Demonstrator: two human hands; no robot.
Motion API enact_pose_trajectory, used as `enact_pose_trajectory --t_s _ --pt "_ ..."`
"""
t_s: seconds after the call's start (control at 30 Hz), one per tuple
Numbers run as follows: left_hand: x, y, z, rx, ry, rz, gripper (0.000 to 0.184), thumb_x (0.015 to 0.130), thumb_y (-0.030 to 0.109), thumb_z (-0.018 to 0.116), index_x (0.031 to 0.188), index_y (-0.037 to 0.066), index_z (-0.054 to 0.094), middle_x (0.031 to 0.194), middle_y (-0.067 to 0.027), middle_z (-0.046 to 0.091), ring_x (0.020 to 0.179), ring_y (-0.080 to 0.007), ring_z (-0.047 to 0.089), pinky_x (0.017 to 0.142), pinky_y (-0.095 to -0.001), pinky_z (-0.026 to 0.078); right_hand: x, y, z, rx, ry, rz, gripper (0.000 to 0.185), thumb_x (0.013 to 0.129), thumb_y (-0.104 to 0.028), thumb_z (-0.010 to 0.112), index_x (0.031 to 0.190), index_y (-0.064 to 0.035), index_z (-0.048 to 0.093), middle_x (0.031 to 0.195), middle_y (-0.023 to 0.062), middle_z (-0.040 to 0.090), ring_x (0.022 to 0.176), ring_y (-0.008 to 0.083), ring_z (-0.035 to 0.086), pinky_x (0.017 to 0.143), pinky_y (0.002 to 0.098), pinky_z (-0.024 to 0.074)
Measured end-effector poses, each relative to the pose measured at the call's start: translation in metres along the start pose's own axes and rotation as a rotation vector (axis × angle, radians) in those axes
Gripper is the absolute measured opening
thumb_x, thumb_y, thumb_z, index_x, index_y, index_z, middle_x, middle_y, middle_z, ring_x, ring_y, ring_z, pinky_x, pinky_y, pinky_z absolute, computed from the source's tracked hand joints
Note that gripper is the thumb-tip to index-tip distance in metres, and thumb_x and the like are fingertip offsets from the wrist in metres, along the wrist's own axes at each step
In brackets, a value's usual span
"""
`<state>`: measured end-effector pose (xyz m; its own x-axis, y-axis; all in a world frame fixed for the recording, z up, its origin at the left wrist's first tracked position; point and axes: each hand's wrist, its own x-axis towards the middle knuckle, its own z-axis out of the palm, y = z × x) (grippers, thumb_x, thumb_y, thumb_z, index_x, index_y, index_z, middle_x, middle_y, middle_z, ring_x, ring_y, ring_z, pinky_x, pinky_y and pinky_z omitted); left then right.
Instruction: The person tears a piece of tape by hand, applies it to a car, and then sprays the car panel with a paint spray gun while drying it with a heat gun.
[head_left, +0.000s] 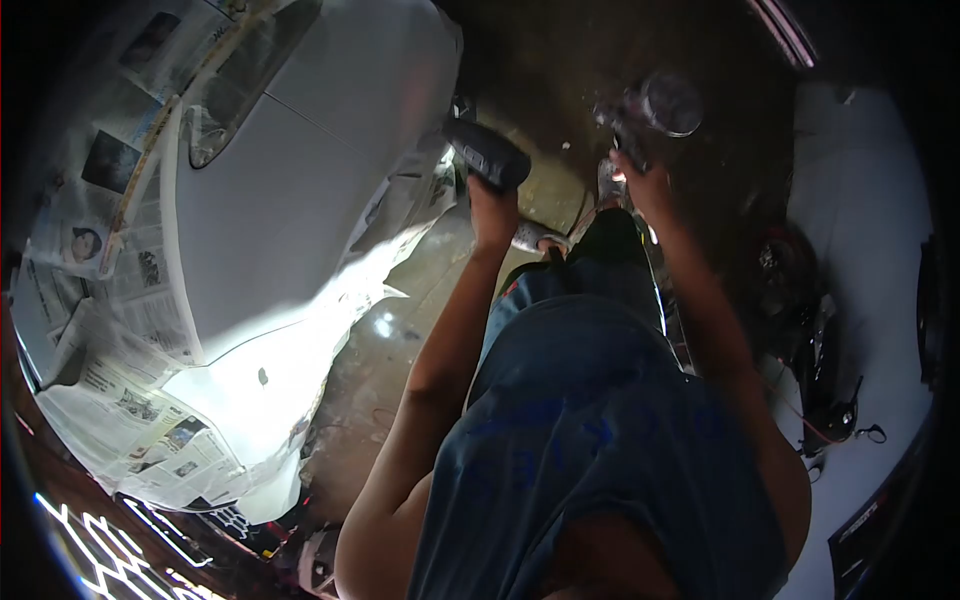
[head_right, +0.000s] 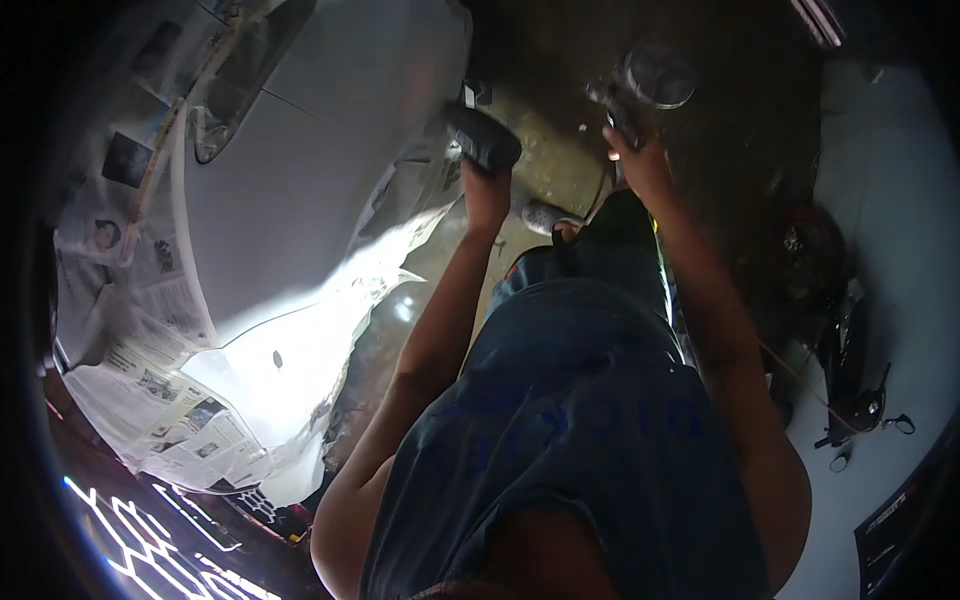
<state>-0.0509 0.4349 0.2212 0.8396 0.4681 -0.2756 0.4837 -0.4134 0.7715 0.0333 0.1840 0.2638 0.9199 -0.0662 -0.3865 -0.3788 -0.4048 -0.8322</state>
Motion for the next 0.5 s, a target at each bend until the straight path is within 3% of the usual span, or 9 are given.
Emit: enact_pose_trajectory --t_s 0.07,0.17,0.27,0.37,0.5 --pt "-0.024 -0.001 -0.003 -0.087 0.070 -0.015 0.062 0.089 0.024 0.069 0.133 -0.005 0.038 0.121 -0.0311 0.059 0.116 -0.0458 0.058 0.097 -0.0483 0.044 0.006 0.022 -0.012 -0.036 -0.105 0.040 0.058 0.088 -0.039 0.074 0.130 -0.0016 0.060 0.111 0.0148 0.071 0.088 0.0238 0.073 0.082 0.0371 0.0530" --pt "-0.067 0.009 -0.016 -0.118 0.127 -0.121 0.072 0.090 0.030 0.069 0.139 -0.007 0.030 0.128 -0.0349 0.051 0.122 -0.0482 0.051 0.102 -0.0481 0.040 0.027 0.079 -0.028 -0.067 -0.201 -0.129 0.058 0.090 -0.038 0.073 0.133 -0.0036 0.058 0.119 0.0183 0.068 0.104 0.0304 0.068 0.090 0.0393 0.0508" --pt "-0.085 0.003 0.006 -0.025 0.395 -0.106 0.059 0.089 0.022 0.066 0.133 -0.004 0.035 0.125 -0.0330 0.050 0.119 -0.0516 0.050 0.098 -0.0501 0.041 0.032 0.042 -0.067 -0.370 -0.366 -0.127 0.057 0.091 -0.039 0.071 0.133 -0.0035 0.057 0.123 0.0200 0.066 0.117 0.0341 0.062 0.097 0.0404 0.0479" --pt "-0.065 0.018 0.029 0.007 0.464 -0.152 0.059 0.089 0.022 0.066 0.132 -0.004 0.035 0.122 -0.0339 0.050 0.115 -0.0535 0.050 0.096 -0.0509 0.042 0.078 0.086 -0.091 -0.501 -0.502 -0.231 0.054 0.091 -0.037 0.071 0.133 -0.0051 0.058 0.124 0.0192 0.066 0.115 0.0333 0.063 0.096 0.0405 0.0485" --pt "-0.020 0.049 0.070 0.098 0.427 -0.187 0.053 0.088 0.022 0.065 0.128 -0.002 0.040 0.123 -0.0294 0.052 0.115 -0.0506 0.051 0.093 -0.0522 0.043 0.152 0.115 -0.125 -0.503 -0.742 -0.162 0.053 0.091 -0.034 0.071 0.136 -0.0090 0.058 0.125 0.0187 0.066 0.116 0.0322 0.063 0.097 0.0401 0.0482"
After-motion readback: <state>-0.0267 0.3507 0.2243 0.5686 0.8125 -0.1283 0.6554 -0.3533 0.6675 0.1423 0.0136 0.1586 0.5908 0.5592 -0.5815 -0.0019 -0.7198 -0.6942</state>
